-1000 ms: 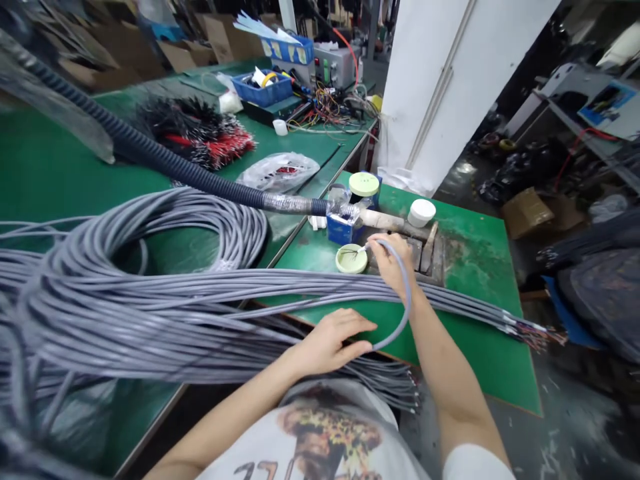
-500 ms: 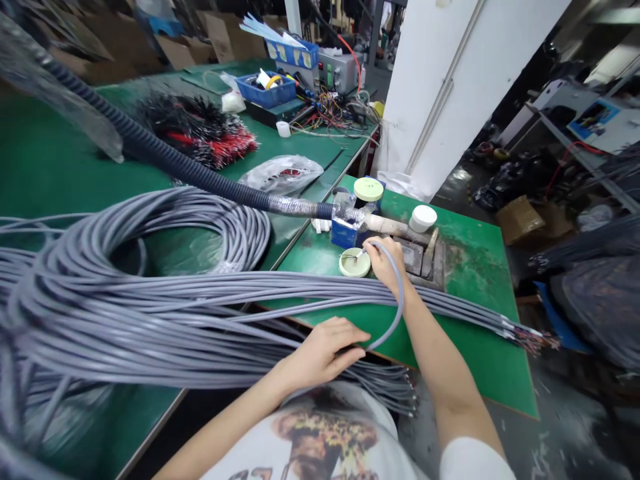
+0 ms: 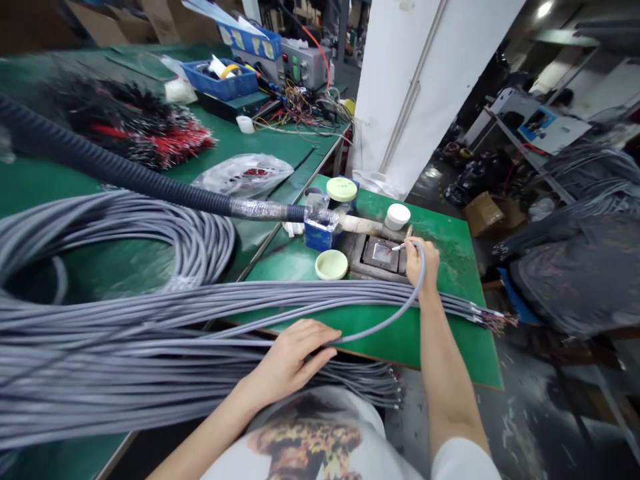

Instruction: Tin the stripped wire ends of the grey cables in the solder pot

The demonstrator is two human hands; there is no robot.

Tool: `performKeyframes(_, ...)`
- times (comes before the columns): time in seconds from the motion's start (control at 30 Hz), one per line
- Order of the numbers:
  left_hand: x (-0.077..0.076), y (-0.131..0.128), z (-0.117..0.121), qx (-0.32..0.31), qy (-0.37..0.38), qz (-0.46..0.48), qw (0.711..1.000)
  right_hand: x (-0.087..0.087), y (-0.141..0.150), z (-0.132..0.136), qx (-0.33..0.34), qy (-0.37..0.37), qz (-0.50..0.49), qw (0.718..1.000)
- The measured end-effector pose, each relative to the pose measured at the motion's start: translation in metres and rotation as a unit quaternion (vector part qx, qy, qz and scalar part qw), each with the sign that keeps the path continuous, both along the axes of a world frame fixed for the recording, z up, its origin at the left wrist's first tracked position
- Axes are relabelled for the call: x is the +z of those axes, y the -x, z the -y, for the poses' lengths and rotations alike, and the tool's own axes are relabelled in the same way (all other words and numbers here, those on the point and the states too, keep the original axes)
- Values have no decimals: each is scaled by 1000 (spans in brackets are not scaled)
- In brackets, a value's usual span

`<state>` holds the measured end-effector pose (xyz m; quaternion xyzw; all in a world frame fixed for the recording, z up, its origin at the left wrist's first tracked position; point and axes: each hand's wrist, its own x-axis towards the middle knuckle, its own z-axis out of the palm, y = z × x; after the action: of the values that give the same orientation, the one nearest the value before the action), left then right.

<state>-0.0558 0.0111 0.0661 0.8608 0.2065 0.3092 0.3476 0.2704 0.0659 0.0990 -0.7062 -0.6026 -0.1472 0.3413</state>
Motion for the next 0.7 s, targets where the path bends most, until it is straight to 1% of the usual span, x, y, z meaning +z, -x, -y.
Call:
performKeyframes(0.13,-4,-1,0,3,-4,3,1000,-15,-9,-9,-18,36,3,999)
performKeyframes(0.23,-5,0,-1,5,-3,2,1000,-19,-12,-15,-19,59,6,998)
performKeyframes(0.47,-5,-1,-2,8,12,6,1000,-28,-11,-24,-18,72,9,997)
performKeyframes(0.53,-6,-1,-2,3,21,6,1000,-26,-7,-24,-14,72,9,997)
performKeyframes(0.6,-5,-1,-2,-1,35,12,999,-18,-1,-19,-8,67,9,998)
performKeyframes(0.67,-4,-2,-1,0,71,29,997,-5,9,-5,0,55,9,998)
performKeyframes(0.7,-3,-4,1,0,106,43,993,2,17,5,8,45,8,999)
